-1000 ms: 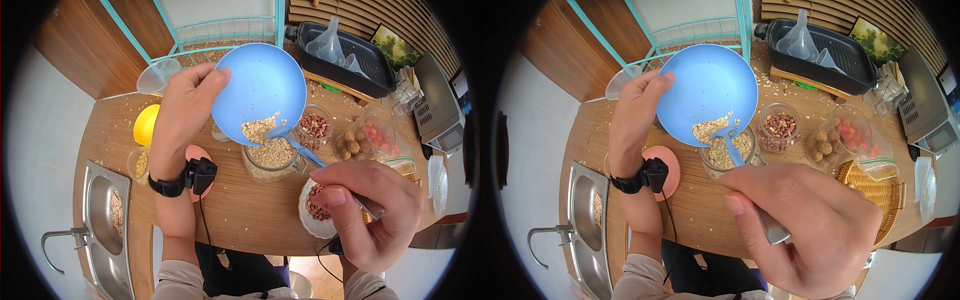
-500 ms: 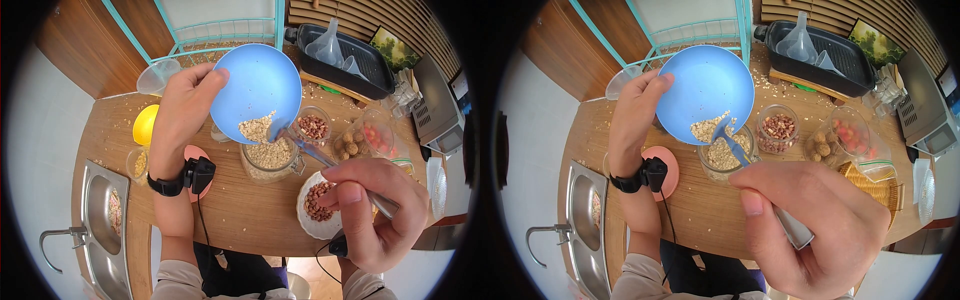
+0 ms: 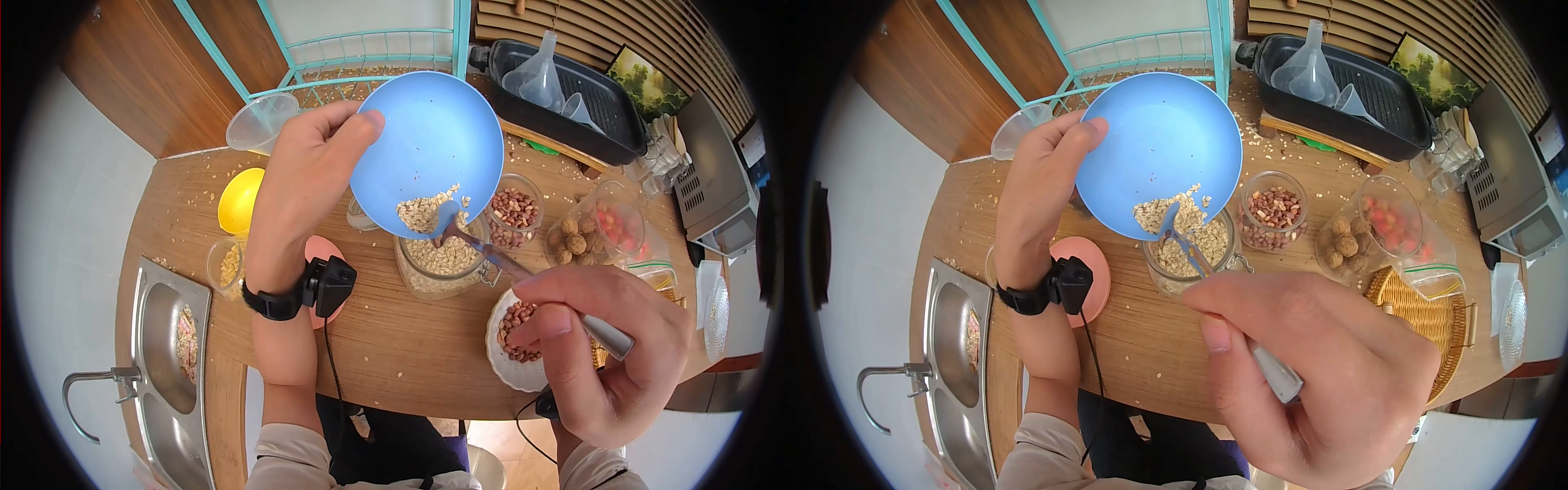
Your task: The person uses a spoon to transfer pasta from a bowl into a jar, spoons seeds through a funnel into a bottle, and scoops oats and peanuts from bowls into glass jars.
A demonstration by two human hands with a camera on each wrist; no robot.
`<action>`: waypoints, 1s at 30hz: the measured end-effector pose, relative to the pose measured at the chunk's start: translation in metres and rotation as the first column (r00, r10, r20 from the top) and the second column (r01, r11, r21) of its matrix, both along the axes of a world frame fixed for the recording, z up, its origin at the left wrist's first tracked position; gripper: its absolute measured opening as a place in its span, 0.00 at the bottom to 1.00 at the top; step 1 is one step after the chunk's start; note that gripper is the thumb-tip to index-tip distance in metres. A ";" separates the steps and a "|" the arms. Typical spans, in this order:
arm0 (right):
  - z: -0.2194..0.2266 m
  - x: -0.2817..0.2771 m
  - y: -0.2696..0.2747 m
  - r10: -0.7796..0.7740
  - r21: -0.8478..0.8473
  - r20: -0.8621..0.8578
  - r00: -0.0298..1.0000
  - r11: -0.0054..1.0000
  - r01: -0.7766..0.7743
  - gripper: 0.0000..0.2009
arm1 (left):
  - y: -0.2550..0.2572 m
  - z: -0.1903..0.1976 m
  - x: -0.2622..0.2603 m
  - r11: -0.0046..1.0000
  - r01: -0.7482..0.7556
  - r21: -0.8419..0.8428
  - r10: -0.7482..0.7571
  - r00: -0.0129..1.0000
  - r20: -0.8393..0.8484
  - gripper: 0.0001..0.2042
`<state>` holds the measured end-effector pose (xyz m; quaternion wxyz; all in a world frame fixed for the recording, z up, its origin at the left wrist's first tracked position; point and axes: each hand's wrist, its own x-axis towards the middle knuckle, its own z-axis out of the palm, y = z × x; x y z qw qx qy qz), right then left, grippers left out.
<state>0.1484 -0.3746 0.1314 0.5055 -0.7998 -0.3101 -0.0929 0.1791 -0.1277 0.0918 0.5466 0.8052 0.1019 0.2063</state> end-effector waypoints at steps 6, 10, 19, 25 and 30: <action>-0.004 -0.003 0.001 -0.058 0.065 -0.045 0.997 0.996 0.061 0.06 | 0.000 -0.001 0.001 1.000 -0.018 0.007 0.018 1.000 -0.001 0.13; -0.007 -0.002 -0.003 -0.023 0.109 -0.026 0.999 0.994 0.026 0.06 | 0.003 -0.003 0.002 1.000 -0.015 0.022 0.015 1.000 0.000 0.15; -0.012 -0.001 -0.001 -0.036 0.184 0.017 0.999 0.982 0.032 0.05 | 0.002 0.002 -0.002 1.000 0.016 0.025 -0.015 1.000 -0.015 0.16; -0.003 0.001 -0.003 0.028 0.008 -0.023 0.999 1.000 -0.028 0.05 | -0.001 -0.005 0.000 0.999 0.040 -0.014 -0.040 0.998 0.048 0.15; -0.009 0.002 -0.005 0.032 0.038 0.020 0.999 0.999 -0.033 0.04 | -0.001 0.004 -0.005 0.999 0.041 -0.020 -0.041 0.999 -0.007 0.17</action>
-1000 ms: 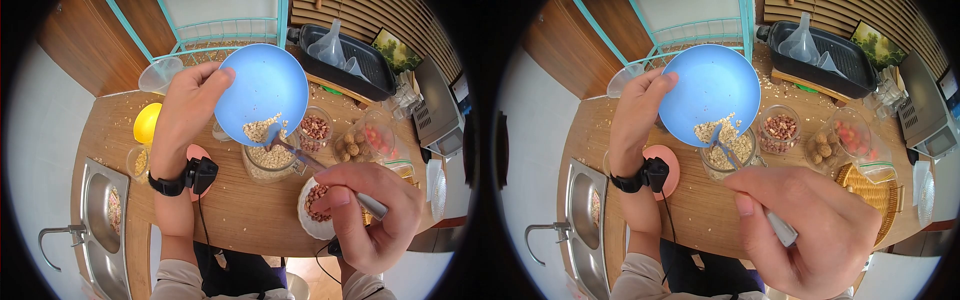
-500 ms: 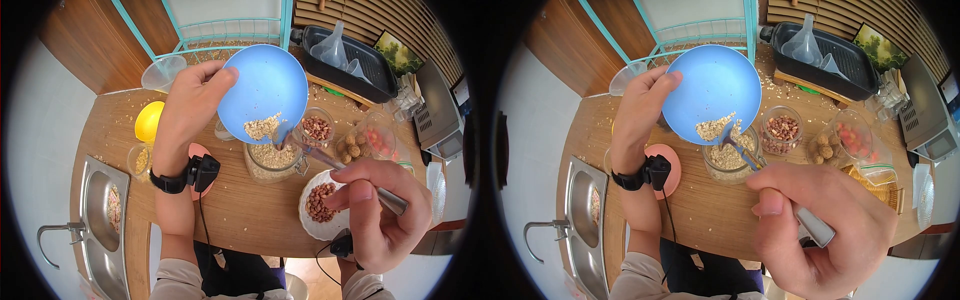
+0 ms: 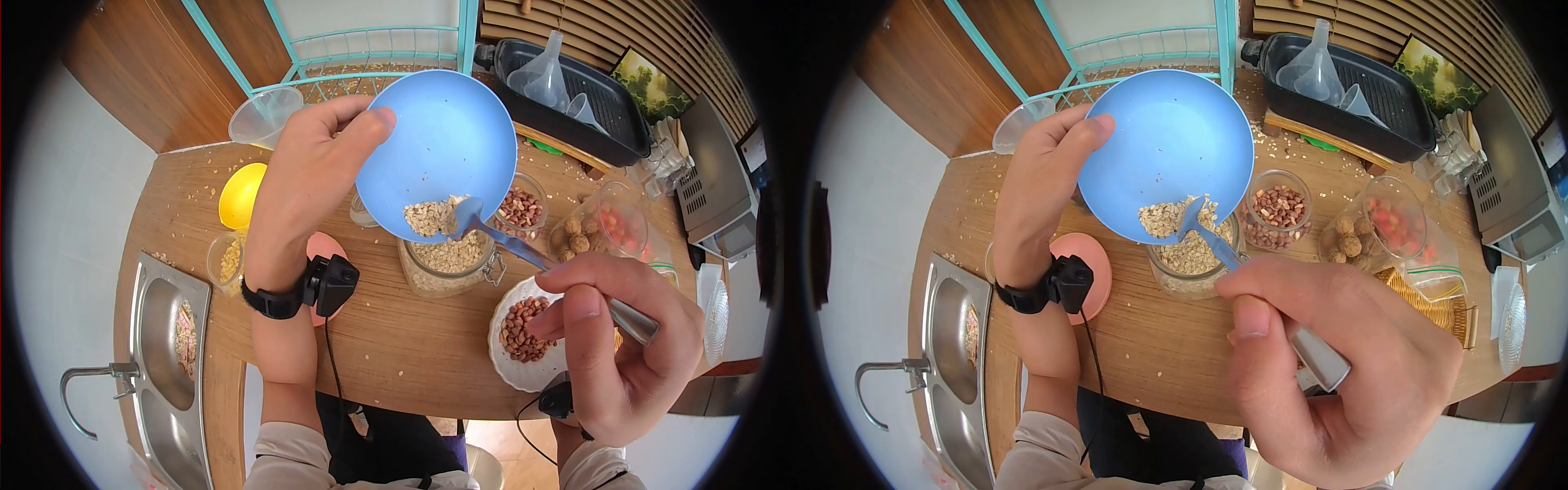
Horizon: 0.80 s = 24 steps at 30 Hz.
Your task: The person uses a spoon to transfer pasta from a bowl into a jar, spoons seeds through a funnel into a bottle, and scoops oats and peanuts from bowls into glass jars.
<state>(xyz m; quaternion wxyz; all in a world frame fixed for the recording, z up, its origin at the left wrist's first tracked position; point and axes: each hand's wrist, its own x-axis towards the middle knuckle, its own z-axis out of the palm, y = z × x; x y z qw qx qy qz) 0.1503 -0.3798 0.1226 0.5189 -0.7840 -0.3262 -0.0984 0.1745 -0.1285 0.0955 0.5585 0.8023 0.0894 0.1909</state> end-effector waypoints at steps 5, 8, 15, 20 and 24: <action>-0.006 -0.004 0.003 -0.079 0.124 -0.006 0.997 0.989 0.079 0.04 | 0.004 -0.003 0.002 1.000 -0.001 0.017 0.001 1.000 -0.031 0.20; -0.005 -0.003 0.001 -0.067 0.108 -0.005 0.998 0.992 0.067 0.04 | 0.007 -0.006 0.004 0.999 0.032 -0.004 -0.032 0.999 0.009 0.20; -0.004 -0.008 0.007 -0.122 0.163 -0.072 0.990 0.978 0.133 0.05 | 0.008 -0.006 0.003 1.000 0.019 0.016 -0.019 1.000 0.014 0.20; -0.002 -0.005 0.008 -0.197 0.140 -0.092 0.976 0.968 0.209 0.06 | 0.005 -0.002 0.000 0.999 0.025 0.033 -0.025 1.000 0.002 0.18; 0.000 0.008 -0.004 -0.066 -0.099 0.114 0.991 0.992 0.078 0.05 | 0.003 -0.003 0.000 0.999 0.039 -0.006 -0.039 0.999 0.009 0.17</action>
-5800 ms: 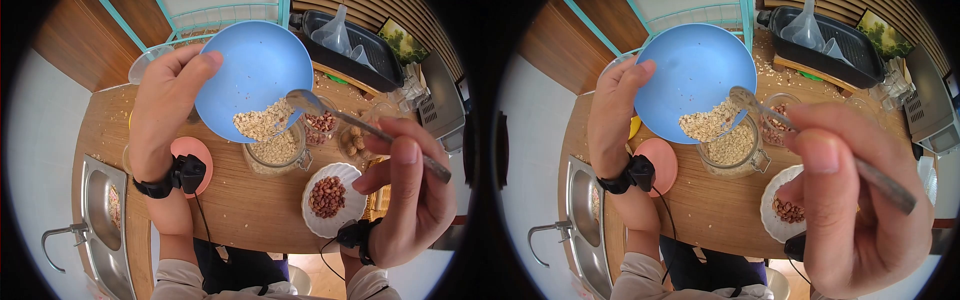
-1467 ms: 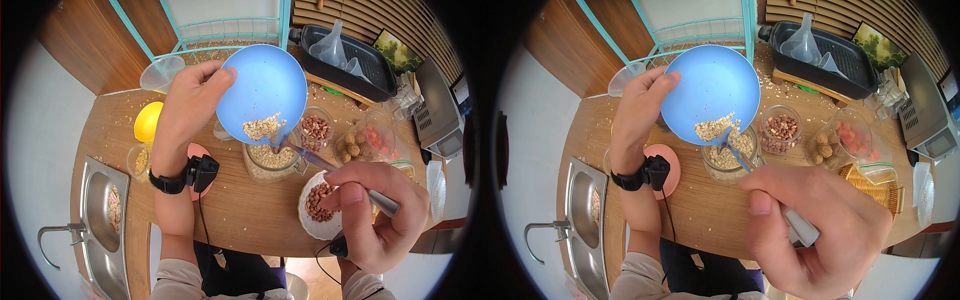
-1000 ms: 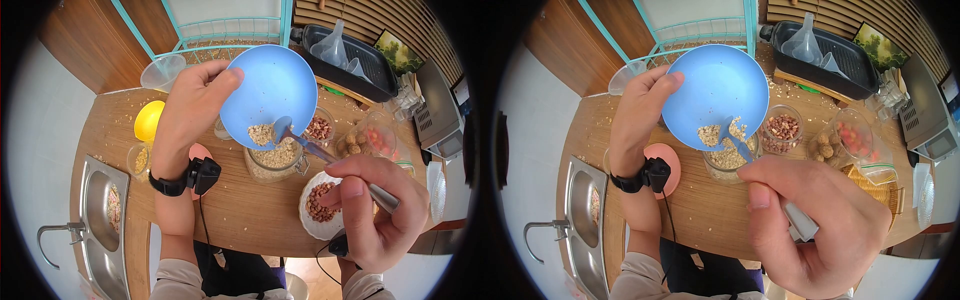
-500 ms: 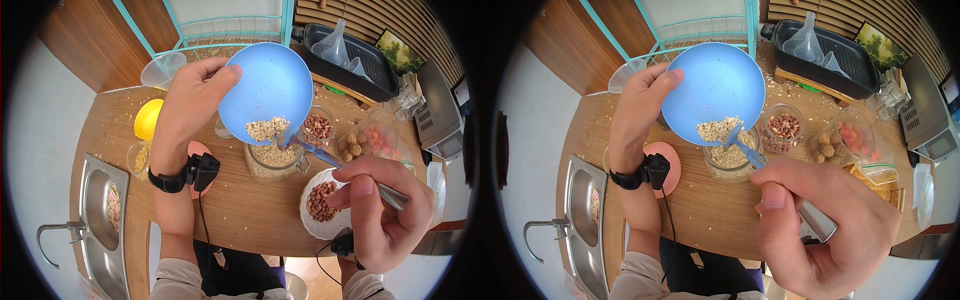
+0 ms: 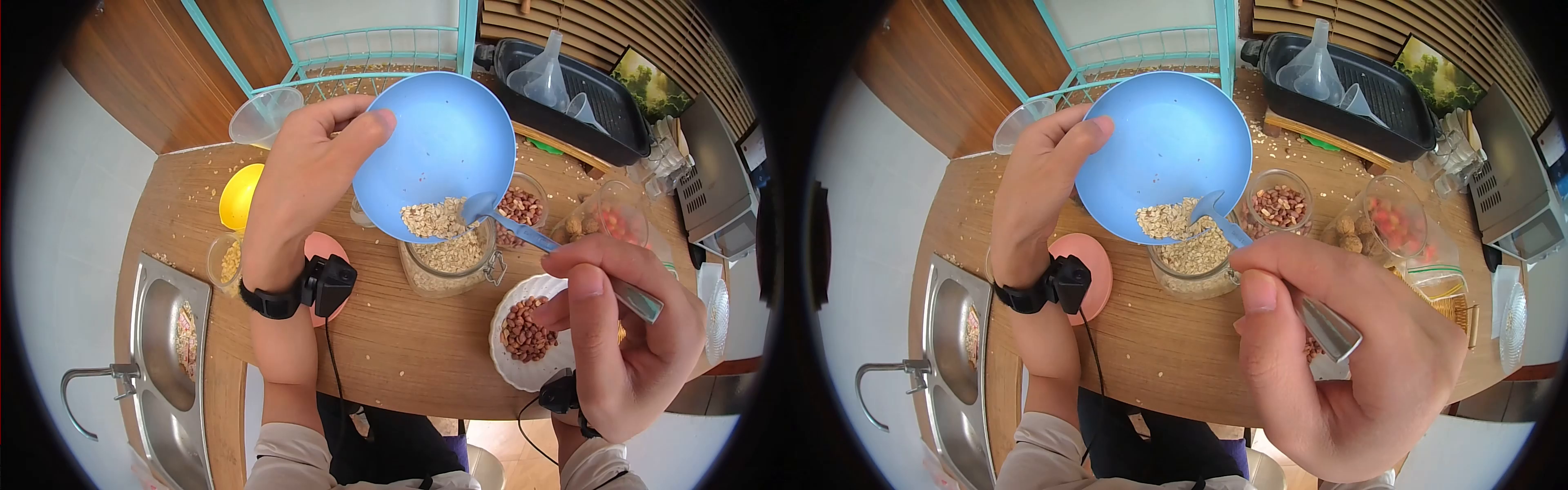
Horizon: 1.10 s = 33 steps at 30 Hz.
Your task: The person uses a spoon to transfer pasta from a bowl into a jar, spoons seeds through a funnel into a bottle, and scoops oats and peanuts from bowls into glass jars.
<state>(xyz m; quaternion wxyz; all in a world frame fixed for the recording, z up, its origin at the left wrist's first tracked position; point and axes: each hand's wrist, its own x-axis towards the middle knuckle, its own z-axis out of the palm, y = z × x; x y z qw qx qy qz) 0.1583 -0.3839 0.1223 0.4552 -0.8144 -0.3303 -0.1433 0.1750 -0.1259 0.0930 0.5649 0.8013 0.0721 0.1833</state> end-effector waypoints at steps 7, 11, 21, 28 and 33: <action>0.000 -0.013 0.008 -0.014 0.186 -0.148 0.989 0.982 0.042 0.05 | -0.001 0.002 -0.001 1.000 -0.024 0.015 0.024 1.000 -0.005 0.15; 0.000 -0.013 0.007 -0.001 0.216 -0.148 0.989 0.976 0.034 0.05 | 0.003 0.003 -0.001 1.000 -0.006 0.003 0.006 0.999 -0.045 0.20; 0.004 -0.011 0.006 -0.015 0.166 -0.168 0.986 0.985 0.044 0.06 | -0.003 0.002 -0.001 1.000 -0.023 0.010 0.023 1.000 0.003 0.16; 0.000 -0.015 0.013 -0.060 0.236 -0.189 0.980 0.966 0.104 0.07 | -0.003 0.006 -0.005 1.000 0.027 -0.001 -0.027 0.999 -0.020 0.16; 0.003 -0.011 0.009 -0.003 0.180 -0.156 0.988 0.983 0.031 0.07 | -0.001 0.005 -0.004 0.996 0.076 -0.043 -0.077 0.997 -0.019 0.18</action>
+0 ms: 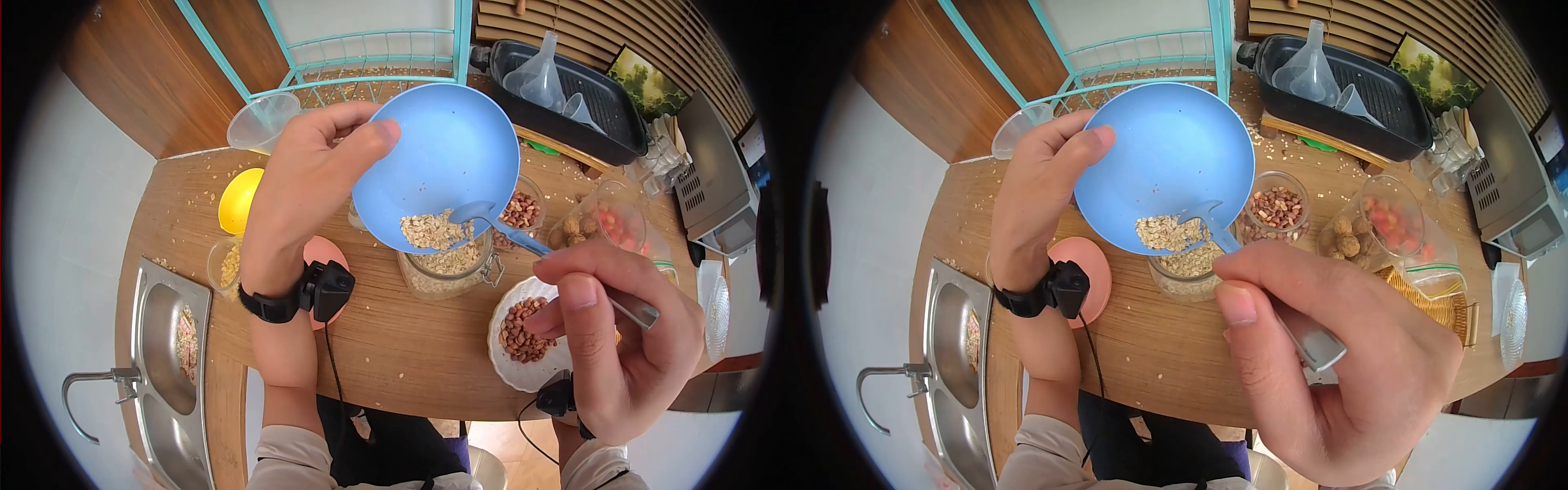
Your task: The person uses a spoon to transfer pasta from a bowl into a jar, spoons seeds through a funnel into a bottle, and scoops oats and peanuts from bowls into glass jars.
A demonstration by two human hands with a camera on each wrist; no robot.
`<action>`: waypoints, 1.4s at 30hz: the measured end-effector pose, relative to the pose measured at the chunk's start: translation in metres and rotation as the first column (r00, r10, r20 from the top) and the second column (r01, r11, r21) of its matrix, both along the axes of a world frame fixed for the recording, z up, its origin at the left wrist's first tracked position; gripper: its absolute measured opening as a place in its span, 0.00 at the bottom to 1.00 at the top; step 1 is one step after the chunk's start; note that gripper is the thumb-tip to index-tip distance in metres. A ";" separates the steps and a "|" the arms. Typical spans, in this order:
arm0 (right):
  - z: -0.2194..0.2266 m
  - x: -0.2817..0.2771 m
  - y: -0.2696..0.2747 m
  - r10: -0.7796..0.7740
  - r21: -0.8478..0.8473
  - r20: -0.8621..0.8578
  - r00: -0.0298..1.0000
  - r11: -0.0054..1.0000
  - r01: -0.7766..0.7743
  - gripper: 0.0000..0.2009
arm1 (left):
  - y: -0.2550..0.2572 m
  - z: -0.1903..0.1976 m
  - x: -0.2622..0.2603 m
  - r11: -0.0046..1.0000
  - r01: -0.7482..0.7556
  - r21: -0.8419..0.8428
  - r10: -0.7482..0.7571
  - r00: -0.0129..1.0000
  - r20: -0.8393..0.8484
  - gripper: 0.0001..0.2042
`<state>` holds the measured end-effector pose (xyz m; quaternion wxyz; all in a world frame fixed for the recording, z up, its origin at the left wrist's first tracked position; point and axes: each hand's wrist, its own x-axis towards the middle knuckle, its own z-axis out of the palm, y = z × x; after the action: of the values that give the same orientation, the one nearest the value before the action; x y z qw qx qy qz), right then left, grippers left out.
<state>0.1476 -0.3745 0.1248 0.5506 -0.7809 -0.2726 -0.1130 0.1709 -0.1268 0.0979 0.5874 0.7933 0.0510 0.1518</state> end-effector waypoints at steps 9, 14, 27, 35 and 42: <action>-0.001 -0.003 -0.003 -0.018 -0.003 -0.032 0.999 1.000 0.018 0.08 | -0.001 0.001 0.001 1.000 -0.027 0.003 0.027 0.999 -0.020 0.18; -0.002 -0.006 -0.003 -0.033 0.033 -0.041 0.999 0.999 0.034 0.08 | 0.001 0.000 0.002 0.999 -0.043 0.030 0.044 0.999 -0.026 0.18; -0.003 0.004 -0.003 0.002 0.010 0.027 1.000 1.000 -0.002 0.07 | -0.002 -0.001 0.001 0.999 -0.044 0.000 0.044 0.999 0.022 0.16; -0.005 0.000 -0.004 -0.012 0.054 -0.012 1.000 0.998 0.013 0.07 | 0.002 0.000 0.001 0.998 -0.055 0.017 0.055 0.998 0.001 0.18; -0.003 -0.002 -0.006 -0.003 0.045 0.002 1.000 0.999 0.003 0.07 | 0.002 0.001 0.002 0.997 -0.063 0.039 0.063 0.998 -0.009 0.19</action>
<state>0.1459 -0.3803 0.1221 0.5675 -0.7687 -0.2693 -0.1206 0.1727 -0.1245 0.0987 0.5665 0.8033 0.0761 0.1672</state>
